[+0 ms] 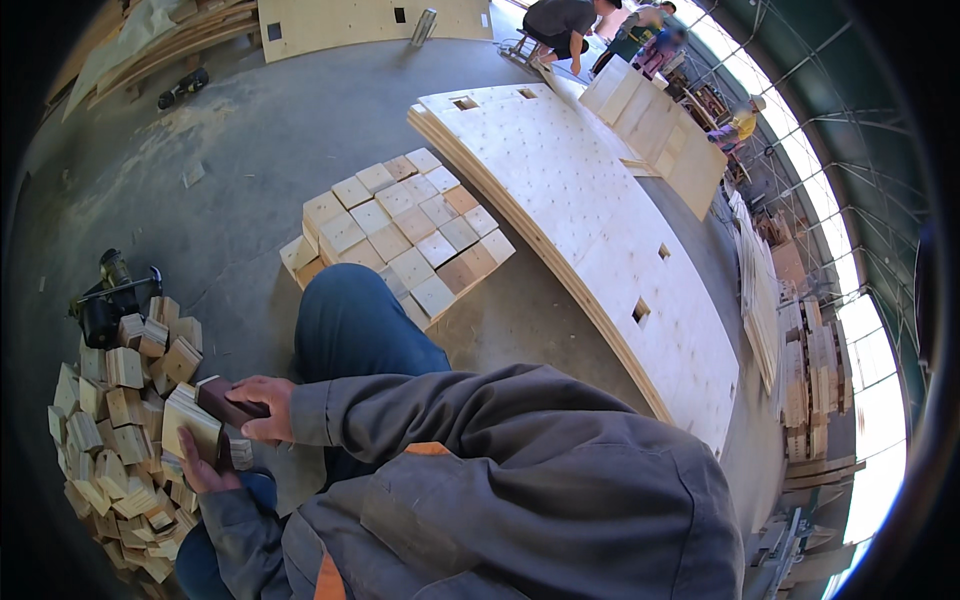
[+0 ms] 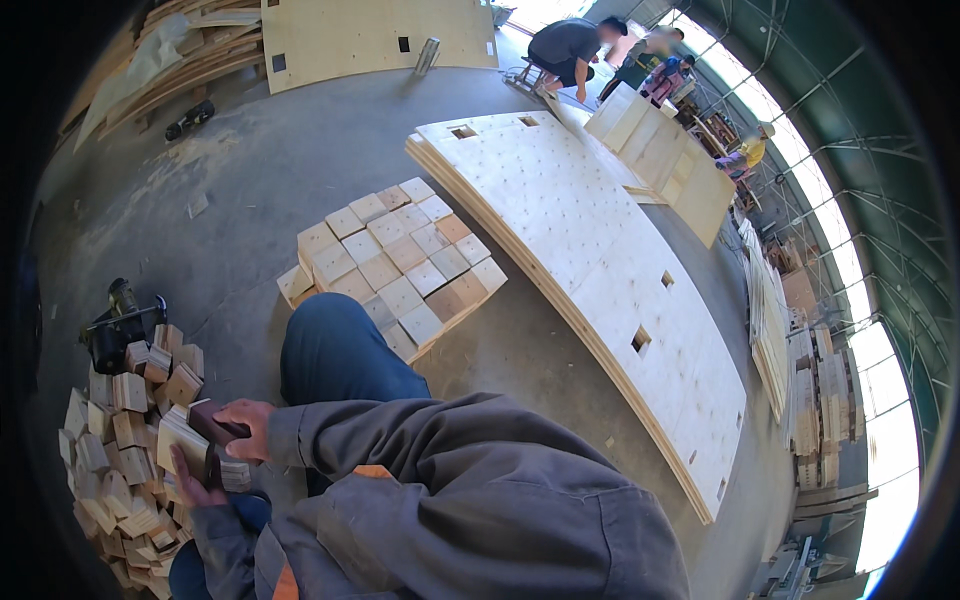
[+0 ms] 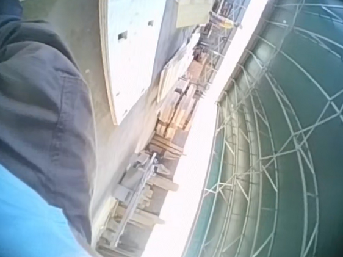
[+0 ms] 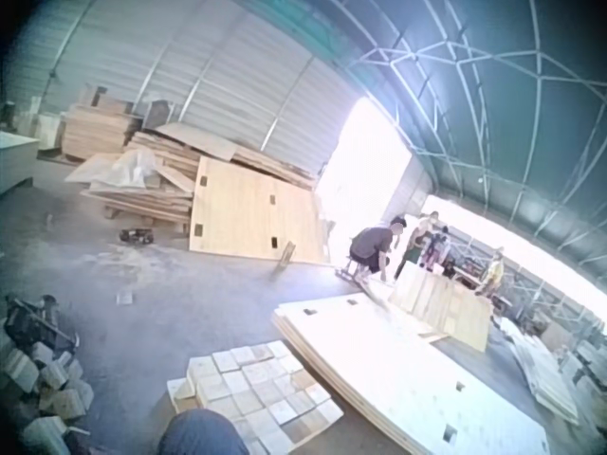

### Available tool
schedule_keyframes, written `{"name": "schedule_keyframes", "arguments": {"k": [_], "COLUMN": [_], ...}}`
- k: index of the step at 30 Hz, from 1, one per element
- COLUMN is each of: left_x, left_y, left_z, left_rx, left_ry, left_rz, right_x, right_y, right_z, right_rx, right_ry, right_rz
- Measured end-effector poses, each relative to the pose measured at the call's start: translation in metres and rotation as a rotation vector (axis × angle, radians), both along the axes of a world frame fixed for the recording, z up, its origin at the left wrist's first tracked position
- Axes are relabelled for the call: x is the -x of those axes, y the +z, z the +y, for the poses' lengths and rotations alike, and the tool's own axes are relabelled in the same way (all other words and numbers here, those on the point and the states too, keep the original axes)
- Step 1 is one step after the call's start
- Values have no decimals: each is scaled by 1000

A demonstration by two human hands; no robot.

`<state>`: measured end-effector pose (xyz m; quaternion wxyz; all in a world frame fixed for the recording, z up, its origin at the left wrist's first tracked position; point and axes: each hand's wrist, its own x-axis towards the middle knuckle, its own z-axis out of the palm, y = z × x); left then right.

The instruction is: The person sits on the floor and sands small wooden blocks one by one using a sanding block. They pick up each block, rub the sanding block over its surfaces, and place it down, repeating the process throughout the clip.

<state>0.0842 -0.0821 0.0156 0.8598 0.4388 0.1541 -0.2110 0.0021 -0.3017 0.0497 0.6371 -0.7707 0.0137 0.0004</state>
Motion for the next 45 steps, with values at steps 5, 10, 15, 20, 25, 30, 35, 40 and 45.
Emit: {"name": "schedule_keyframes", "arguments": {"k": [5,10,15,20,25,30,35,40,45], "left_x": [3,3,4,1,2,1,3,3,5], "left_y": [6,8,11,3,3,-2,6,3,7], "left_z": [-3,-4,-6,-3,7,-4,-1,1,-4], "left_rx": [-40,-25,-28,-14,-54,-132,-75,-73,-60], "left_ry": [0,-8,-17,-15,-15,5,-3,15,9], "left_rz": [6,10,-8,-2,26,43,9,8,14], "right_x": [1,1,1,1,-2,-3,-4,-1,-2], "right_y": [9,10,1,4,13,-8,-6,6,-7], "right_z": [-2,-3,-3,-2,1,-5,0,-1,-1], "right_rx": [-59,-52,4,5,-61,117,86,34,34], "right_ry": [19,37,23,21,59,29,29,41,31], "right_rz": [86,63,32,35,109,-38,-44,16,-1]}}
